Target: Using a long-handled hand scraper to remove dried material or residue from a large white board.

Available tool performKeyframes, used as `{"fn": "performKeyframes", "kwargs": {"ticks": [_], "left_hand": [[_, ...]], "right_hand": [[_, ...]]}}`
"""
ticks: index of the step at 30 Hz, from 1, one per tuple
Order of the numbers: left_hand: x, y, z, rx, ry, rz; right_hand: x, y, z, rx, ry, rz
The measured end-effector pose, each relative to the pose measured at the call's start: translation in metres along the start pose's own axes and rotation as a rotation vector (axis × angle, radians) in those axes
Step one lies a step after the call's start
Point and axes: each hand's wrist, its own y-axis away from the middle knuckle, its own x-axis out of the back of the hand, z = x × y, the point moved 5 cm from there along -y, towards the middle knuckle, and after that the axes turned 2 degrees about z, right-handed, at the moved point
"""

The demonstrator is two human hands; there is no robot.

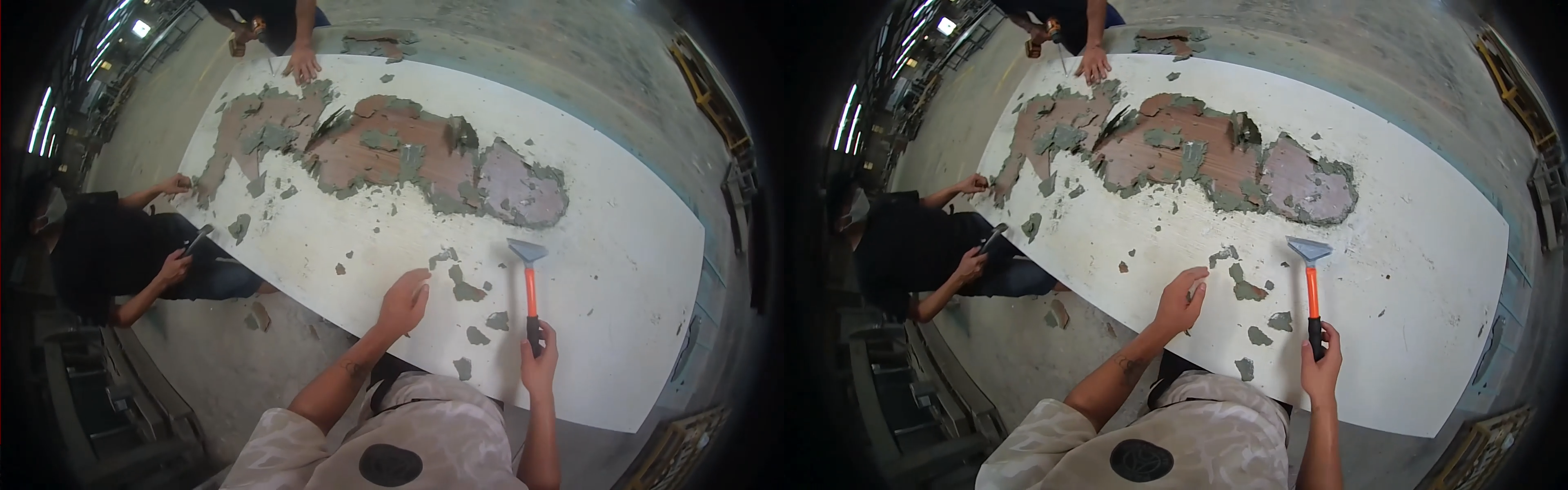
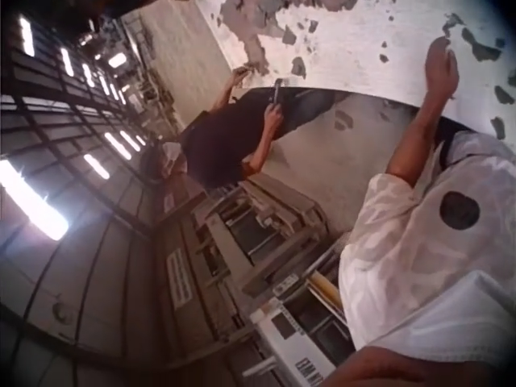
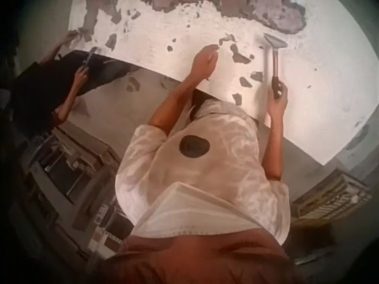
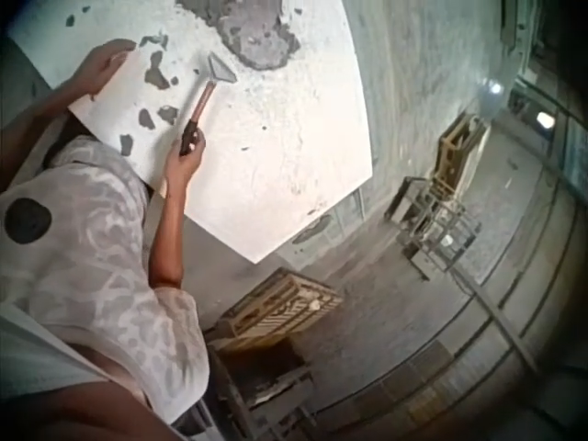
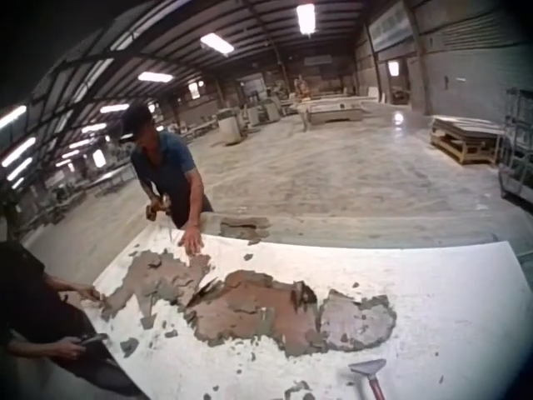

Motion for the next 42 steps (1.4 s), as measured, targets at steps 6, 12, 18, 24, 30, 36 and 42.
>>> {"fn": "performKeyframes", "kwargs": {"ticks": [6,12,18,24,30,36,42], "left_hand": [[0.0,0.005,-0.017,-0.018,-0.333,0.181],[-0.006,0.008,-0.032,-0.012,-0.437,0.155],[-0.006,0.004,-0.031,0.016,-0.424,0.181],[-0.009,0.002,-0.031,0.038,-0.461,0.182],[-0.009,0.0,-0.032,0.013,-0.492,0.178],[-0.012,0.001,-0.033,0.008,-0.505,0.179],[-0.018,-0.003,-0.028,0.011,-0.495,0.158]], "right_hand": [[-0.01,-0.027,0.029,0.094,0.089,-0.174],[-0.01,-0.022,0.037,-0.432,-0.214,-0.542],[-0.032,-0.052,0.023,-0.576,-0.457,-0.518],[-0.064,-0.053,0.018,-0.608,-0.532,-0.486],[-0.045,-0.054,0.033,-0.612,-0.59,-0.527],[-0.058,-0.066,0.003,-0.53,-0.69,-0.546],[-0.021,-0.042,0.044,-0.478,-0.783,-0.351]]}}
